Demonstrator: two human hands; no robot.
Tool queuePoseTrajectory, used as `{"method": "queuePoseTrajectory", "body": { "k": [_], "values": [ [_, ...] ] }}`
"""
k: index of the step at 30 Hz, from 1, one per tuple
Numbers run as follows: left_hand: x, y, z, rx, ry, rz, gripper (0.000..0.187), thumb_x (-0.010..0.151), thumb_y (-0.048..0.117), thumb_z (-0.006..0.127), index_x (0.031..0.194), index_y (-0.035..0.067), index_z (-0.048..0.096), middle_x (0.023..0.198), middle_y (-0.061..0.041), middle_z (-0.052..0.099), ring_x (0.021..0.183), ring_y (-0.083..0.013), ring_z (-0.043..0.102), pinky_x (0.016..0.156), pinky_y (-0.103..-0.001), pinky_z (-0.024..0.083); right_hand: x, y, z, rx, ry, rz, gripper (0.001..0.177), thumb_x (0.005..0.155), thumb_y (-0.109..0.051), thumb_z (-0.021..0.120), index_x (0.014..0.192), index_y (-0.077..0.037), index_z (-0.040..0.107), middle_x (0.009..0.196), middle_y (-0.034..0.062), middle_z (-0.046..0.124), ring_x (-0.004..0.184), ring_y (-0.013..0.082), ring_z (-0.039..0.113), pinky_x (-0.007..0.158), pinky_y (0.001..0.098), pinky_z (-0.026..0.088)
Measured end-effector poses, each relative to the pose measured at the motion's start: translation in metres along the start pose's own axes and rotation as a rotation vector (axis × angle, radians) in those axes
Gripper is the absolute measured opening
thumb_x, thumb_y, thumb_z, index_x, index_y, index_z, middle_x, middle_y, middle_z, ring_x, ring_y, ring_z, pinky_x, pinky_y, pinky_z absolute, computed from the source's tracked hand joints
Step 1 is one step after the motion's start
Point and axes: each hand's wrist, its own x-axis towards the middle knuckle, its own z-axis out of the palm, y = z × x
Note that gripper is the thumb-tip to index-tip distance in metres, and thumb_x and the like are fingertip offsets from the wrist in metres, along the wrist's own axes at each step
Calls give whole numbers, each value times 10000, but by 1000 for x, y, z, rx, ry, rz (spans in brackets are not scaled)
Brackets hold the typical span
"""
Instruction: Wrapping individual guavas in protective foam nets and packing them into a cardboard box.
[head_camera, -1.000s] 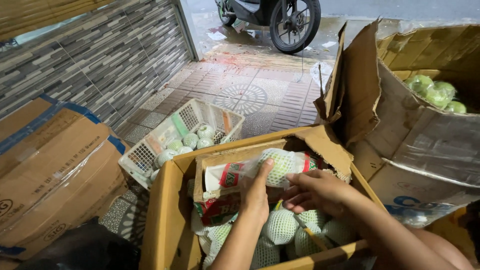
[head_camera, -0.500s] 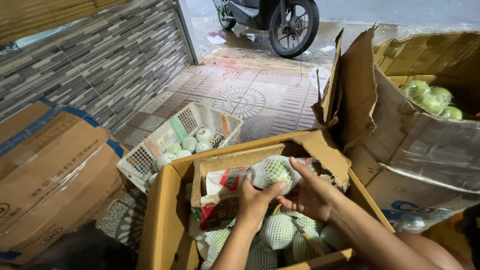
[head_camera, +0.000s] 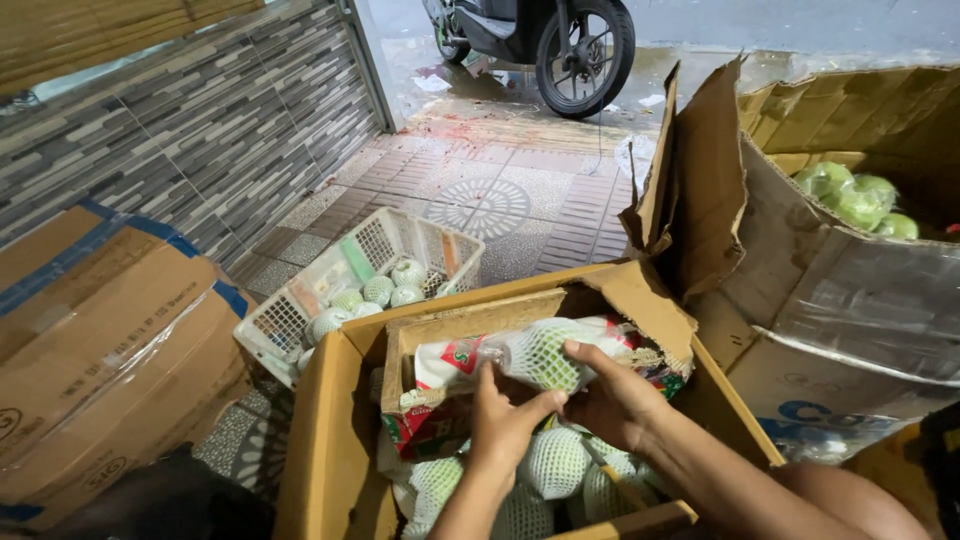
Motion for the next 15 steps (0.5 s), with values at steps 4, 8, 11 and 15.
{"method": "queuePoseTrajectory", "body": {
  "k": [4,8,11,15],
  "values": [
    [-11,-14,-4,-39,66,-204,276,837,153,861,971,18,661,787,-167,755,681,-204,697,566,-283,520,-2,9,0,-25,-72,-98,424,742,-247,753,1076,-6,652,1024,166,671,898,317,582,821,466,468],
    [-28,32,-1,-345,-15,-413,418,810,319,806,1082,23,694,1010,-176,708,869,-263,662,718,-320,552,-1,17,-6,-44,-77,-143,367,748,-162,760,1070,-9,671,1094,194,722,1028,360,646,942,461,491],
    [-28,53,6,-339,9,-533,741,699,473,781,1274,19,667,1188,-218,693,1006,-302,630,769,-341,551,4,23,-13,-49,-112,-220,417,733,-58,766,1131,7,660,1092,207,739,999,366,676,924,463,523],
    [-13,41,17,-203,40,-555,771,672,663,733,1249,156,667,1085,-143,756,931,-285,697,649,-344,548,6,31,-20,-67,-231,-319,568,729,82,754,1257,19,556,1019,232,709,914,362,687,876,454,562]
  ]
}}
